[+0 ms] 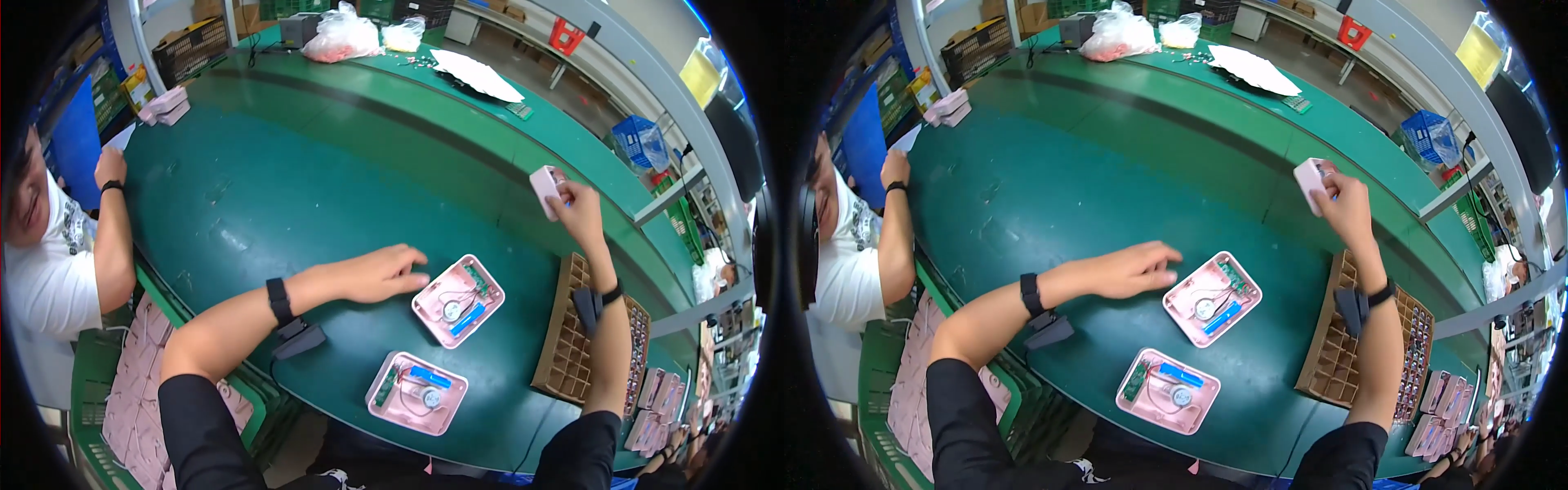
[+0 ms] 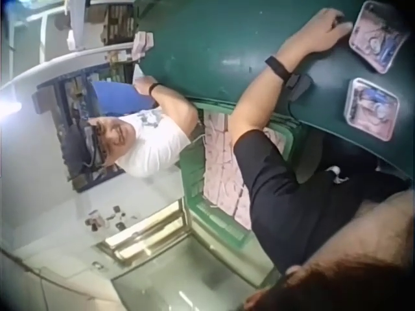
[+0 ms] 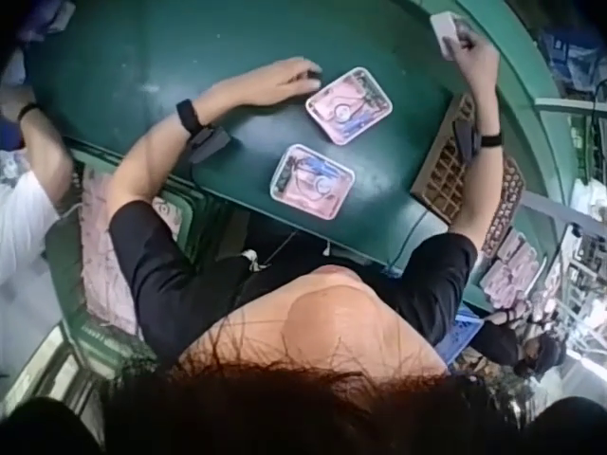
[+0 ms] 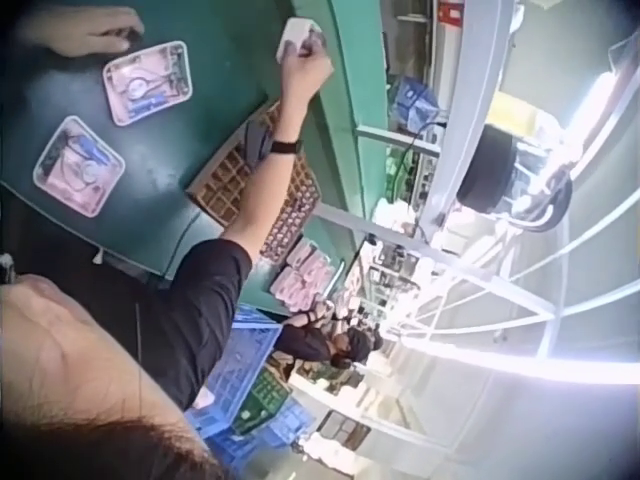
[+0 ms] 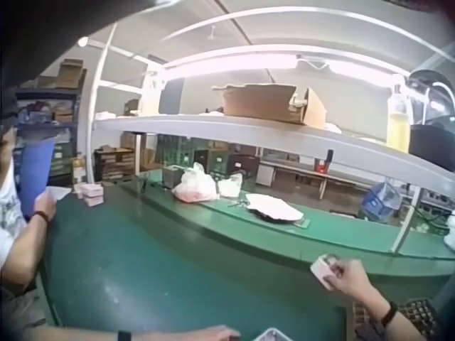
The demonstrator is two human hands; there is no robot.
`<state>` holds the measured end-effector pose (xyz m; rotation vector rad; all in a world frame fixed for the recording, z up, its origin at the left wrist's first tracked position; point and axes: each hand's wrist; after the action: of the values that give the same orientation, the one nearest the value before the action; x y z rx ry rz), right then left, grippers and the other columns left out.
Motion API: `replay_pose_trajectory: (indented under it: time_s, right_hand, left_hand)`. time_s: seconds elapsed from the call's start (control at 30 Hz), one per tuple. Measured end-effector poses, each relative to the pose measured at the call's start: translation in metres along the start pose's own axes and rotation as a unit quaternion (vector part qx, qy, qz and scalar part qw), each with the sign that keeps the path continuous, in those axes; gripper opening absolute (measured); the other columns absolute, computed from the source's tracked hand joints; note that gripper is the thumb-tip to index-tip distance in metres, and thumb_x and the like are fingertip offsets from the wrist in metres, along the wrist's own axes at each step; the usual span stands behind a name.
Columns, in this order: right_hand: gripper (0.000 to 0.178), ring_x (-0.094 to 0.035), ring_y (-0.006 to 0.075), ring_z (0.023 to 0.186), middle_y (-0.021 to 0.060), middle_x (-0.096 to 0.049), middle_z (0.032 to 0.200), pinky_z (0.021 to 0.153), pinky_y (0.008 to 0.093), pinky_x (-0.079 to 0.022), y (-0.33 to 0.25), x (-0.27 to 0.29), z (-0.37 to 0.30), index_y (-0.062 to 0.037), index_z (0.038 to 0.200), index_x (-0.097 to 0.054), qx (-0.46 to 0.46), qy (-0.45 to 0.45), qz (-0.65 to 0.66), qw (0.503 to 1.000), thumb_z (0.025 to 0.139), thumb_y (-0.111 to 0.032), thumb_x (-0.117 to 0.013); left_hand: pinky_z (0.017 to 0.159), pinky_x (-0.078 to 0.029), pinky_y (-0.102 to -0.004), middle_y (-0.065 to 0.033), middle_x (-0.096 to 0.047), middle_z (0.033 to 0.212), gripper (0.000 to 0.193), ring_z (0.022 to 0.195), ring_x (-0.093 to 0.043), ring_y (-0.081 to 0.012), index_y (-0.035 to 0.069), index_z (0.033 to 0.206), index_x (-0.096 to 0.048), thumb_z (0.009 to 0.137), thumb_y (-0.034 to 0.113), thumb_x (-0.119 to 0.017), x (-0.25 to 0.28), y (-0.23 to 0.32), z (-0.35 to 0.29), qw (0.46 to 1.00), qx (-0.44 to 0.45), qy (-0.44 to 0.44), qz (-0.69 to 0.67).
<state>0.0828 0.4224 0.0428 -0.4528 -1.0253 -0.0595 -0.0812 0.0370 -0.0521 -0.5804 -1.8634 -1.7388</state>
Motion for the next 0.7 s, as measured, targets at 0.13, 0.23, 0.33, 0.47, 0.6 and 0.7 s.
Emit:
replay_pose_trajectory:
  time_s: [0.13,0.23,0.33,0.47,0.6,0.7]
  right_hand:
    - [0.013,-0.065,0.0269,0.062,0.0144,-0.066,0.073,0.057,0.0373,-0.050,-0.129,0.009,-0.096,0.0017,0.087,-0.070,0.181,0.033,-0.008,0.983,0.081,-0.006,-0.080]
    - [0.014,-0.063,0.0284,0.063,0.0110,-0.062,0.072,0.055,0.0407,-0.048,-0.194,0.008,-0.153,-0.0018,0.085,-0.069,0.244,0.004,0.019,0.969,0.078,-0.003,-0.081]
    - [0.018,-0.063,0.0270,0.064,0.0079,-0.061,0.073,0.057,0.0403,-0.048,-0.233,0.013,-0.194,-0.0023,0.088,-0.070,0.230,-0.007,0.035,0.973,0.077,-0.004,-0.084]
    - [0.020,-0.063,0.0277,0.069,0.0072,-0.062,0.076,0.059,0.0398,-0.049,-0.250,0.024,-0.208,-0.0033,0.092,-0.072,0.230,-0.108,0.116,0.960,0.077,-0.005,-0.085]
    - [0.025,-0.063,0.0289,0.077,0.0082,-0.065,0.085,0.065,0.0395,-0.051,-0.239,0.030,-0.202,-0.0047,0.096,-0.073,0.228,-0.084,0.141,0.960,0.074,-0.003,-0.083]
    - [0.027,-0.063,0.0294,0.082,0.0087,-0.065,0.091,0.068,0.0400,-0.052,-0.226,0.021,-0.194,-0.0052,0.097,-0.073,0.257,-0.125,0.121,0.951,0.072,-0.001,-0.082]
  left_hand:
    - [0.083,-0.053,-0.0357,-0.0097,-0.066,0.113,0.055,0.100,-0.065,-0.0174,0.000,0.147,-0.049,0.111,0.041,-0.051,-0.005,0.023,-0.005,0.974,0.044,0.114,-0.192]
    - [0.080,-0.053,-0.0334,-0.0084,-0.068,0.112,0.051,0.096,-0.066,-0.0150,0.001,0.146,-0.050,0.112,0.038,-0.050,-0.005,0.065,-0.019,0.953,0.034,0.047,-0.296]
    - [0.075,-0.053,-0.0308,-0.0073,-0.070,0.109,0.048,0.090,-0.067,-0.0128,0.001,0.147,-0.050,0.112,0.035,-0.049,-0.009,0.085,-0.027,0.938,0.019,-0.031,-0.343]
    - [0.068,-0.052,-0.0272,-0.0063,-0.072,0.102,0.046,0.082,-0.067,-0.0106,0.003,0.148,-0.052,0.112,0.031,-0.048,-0.006,0.084,-0.030,0.938,0.011,-0.151,-0.312]
    - [0.064,-0.052,-0.0262,-0.0062,-0.073,0.097,0.045,0.077,-0.067,-0.0104,0.004,0.147,-0.056,0.111,0.030,-0.050,-0.003,0.074,-0.028,0.930,0.009,-0.250,-0.269]
    - [0.064,-0.052,-0.0265,-0.0065,-0.073,0.095,0.043,0.075,-0.067,-0.0113,0.004,0.145,-0.059,0.110,0.030,-0.052,-0.002,0.074,-0.027,0.934,0.021,-0.263,-0.239]
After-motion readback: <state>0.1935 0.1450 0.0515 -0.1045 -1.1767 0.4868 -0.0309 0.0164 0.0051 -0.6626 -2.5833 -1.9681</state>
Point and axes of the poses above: each hand's wrist, its own z-axis towards the middle knuckle, its own x-axis out of the back of the hand, y = z × x
